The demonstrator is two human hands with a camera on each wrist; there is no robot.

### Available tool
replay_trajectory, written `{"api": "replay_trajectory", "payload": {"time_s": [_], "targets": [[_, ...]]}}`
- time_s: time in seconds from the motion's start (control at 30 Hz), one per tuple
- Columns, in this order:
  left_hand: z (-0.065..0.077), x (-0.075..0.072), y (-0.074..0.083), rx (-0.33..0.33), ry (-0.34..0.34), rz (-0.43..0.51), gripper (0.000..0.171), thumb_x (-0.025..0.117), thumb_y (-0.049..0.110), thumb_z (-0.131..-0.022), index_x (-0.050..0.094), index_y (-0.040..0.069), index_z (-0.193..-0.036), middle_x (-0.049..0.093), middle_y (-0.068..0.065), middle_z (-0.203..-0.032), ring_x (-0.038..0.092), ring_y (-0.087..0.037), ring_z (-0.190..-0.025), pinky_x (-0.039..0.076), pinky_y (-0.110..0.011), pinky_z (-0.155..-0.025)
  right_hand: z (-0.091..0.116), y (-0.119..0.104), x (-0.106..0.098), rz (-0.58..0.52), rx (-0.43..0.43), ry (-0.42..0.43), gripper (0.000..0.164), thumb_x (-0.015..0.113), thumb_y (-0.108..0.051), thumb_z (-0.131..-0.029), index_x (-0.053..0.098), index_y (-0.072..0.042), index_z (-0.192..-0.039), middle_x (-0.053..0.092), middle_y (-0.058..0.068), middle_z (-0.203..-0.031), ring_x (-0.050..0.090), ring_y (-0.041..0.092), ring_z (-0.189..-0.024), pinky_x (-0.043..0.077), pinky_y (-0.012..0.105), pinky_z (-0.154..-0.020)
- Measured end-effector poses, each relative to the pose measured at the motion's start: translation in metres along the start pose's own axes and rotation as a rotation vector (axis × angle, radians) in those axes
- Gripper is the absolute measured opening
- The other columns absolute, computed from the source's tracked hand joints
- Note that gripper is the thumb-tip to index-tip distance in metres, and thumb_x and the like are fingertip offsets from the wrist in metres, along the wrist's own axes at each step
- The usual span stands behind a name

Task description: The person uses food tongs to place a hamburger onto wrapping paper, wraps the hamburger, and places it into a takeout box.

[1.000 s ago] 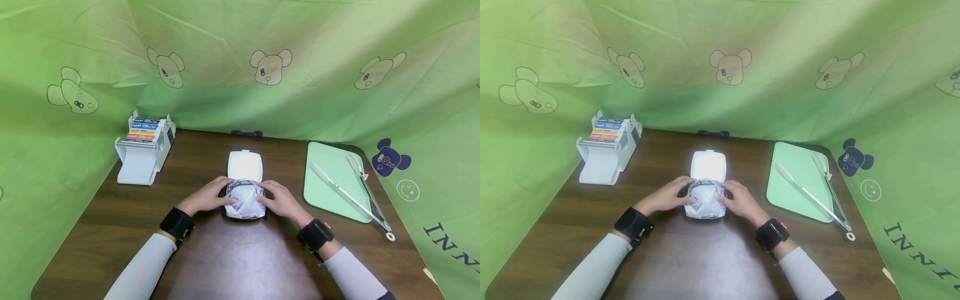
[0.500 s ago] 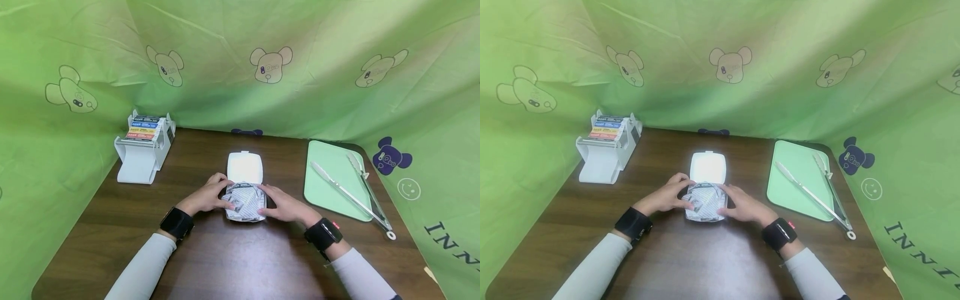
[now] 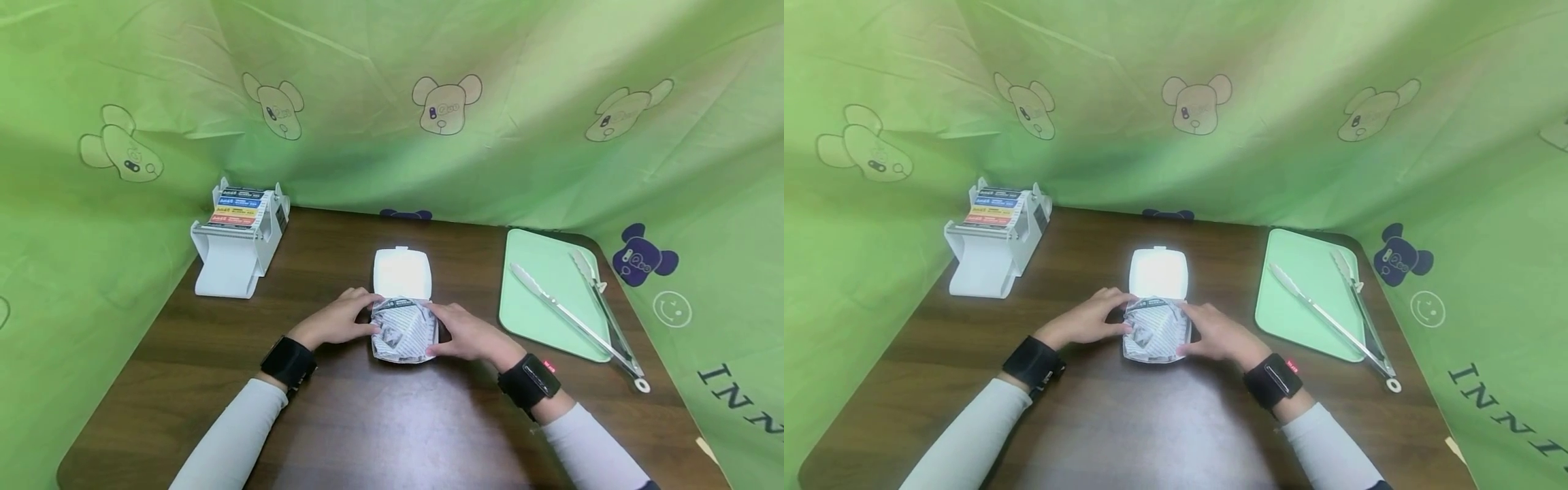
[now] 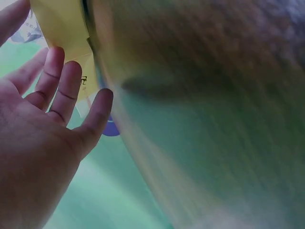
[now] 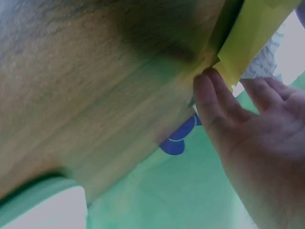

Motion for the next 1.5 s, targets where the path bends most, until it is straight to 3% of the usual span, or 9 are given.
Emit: {"api": "replay_trajectory", "payload": {"time_s": [0.17,0.37,0.53,0.73,1.0,1.3,1.4,1.5], "targets": [[-0.004,0.000,0.008,-0.012,0.009,-0.020,0.057,0.076,0.032,-0.093,0.053,0.011,-0.141,0.051,-0.003,-0.102,0.044,-0.018,-0.100,0.041,-0.035,-0.084,-0.001,-0.006,-0.001,0.071,0.026,0.049,0.090,0.085,-0.042,-0.081,0.042,-0.010,-0.154,0.059,0.010,-0.141,0.054,0.027,-0.122,0.050,0.047,-0.098],[-0.006,0.003,0.008,-0.051,-0.010,0.000,0.058,0.076,0.028,-0.093,0.050,0.011,-0.142,0.050,0.000,-0.090,0.048,-0.015,-0.084,0.040,-0.032,-0.073,-0.005,-0.008,-0.001,0.069,0.098,0.046,0.091,0.087,-0.043,-0.078,0.044,-0.013,-0.152,0.061,0.004,-0.134,0.053,0.020,-0.113,0.052,0.040,-0.089],[-0.005,0.005,0.008,-0.058,-0.010,0.015,0.055,0.072,0.023,-0.095,0.048,0.013,-0.144,0.049,0.000,-0.092,0.048,-0.014,-0.084,0.040,-0.030,-0.072,-0.007,-0.009,-0.001,0.046,0.110,0.044,0.089,0.086,-0.044,-0.079,0.044,-0.012,-0.151,0.060,0.005,-0.135,0.053,0.020,-0.114,0.051,0.040,-0.091],[-0.004,0.002,0.014,-0.098,0.009,0.007,0.056,0.072,0.021,-0.092,0.050,0.013,-0.142,0.051,-0.002,-0.091,0.048,-0.017,-0.085,0.041,-0.033,-0.071,-0.004,-0.007,-0.003,-0.035,0.072,0.032,0.087,0.086,-0.033,-0.081,0.043,-0.009,-0.152,0.057,0.010,-0.140,0.051,0.027,-0.117,0.048,0.045,-0.098],[-0.006,0.010,0.016,-0.146,0.014,-0.116,0.055,0.069,0.028,-0.095,0.047,0.017,-0.144,0.063,-0.008,-0.121,0.057,-0.022,-0.109,0.047,-0.044,-0.097,-0.006,-0.006,0.001,-0.013,0.133,0.035,0.090,0.087,-0.037,-0.080,0.042,-0.010,-0.152,0.059,0.010,-0.137,0.051,0.026,-0.119,0.048,0.044,-0.098],[-0.005,0.015,0.011,-0.198,-0.006,-0.091,0.055,0.069,0.029,-0.096,0.047,0.018,-0.146,0.065,-0.007,-0.102,0.058,-0.022,-0.091,0.049,-0.041,-0.083,-0.006,-0.006,0.004,-0.034,0.079,0.051,0.087,0.086,-0.034,-0.082,0.042,-0.004,-0.150,0.056,0.019,-0.141,0.052,0.033,-0.130,0.043,0.050,-0.109],[-0.004,0.014,0.011,-0.187,-0.013,-0.079,0.056,0.067,0.029,-0.097,0.047,0.017,-0.148,0.066,-0.011,-0.120,0.061,-0.025,-0.106,0.050,-0.044,-0.093,-0.006,-0.006,0.005,-0.041,0.050,0.053,0.086,0.085,-0.034,-0.082,0.042,-0.002,-0.150,0.055,0.020,-0.142,0.053,0.034,-0.130,0.043,0.050,-0.109],[-0.002,0.012,0.011,-0.158,0.001,-0.083,0.057,0.067,0.029,-0.097,0.047,0.017,-0.149,0.060,-0.012,-0.134,0.056,-0.025,-0.121,0.047,-0.044,-0.101,-0.006,-0.006,0.004,-0.046,0.020,0.061,0.086,0.085,-0.032,-0.083,0.041,0.000,-0.150,0.053,0.022,-0.144,0.051,0.034,-0.132,0.042,0.051,-0.110]]}}
Point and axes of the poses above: each hand's wrist, its own z-axis away from the middle knuckle, its own x-axis out of the palm, y = z × x, the point moved 4 cm from there along -z, towards the middle knuckle
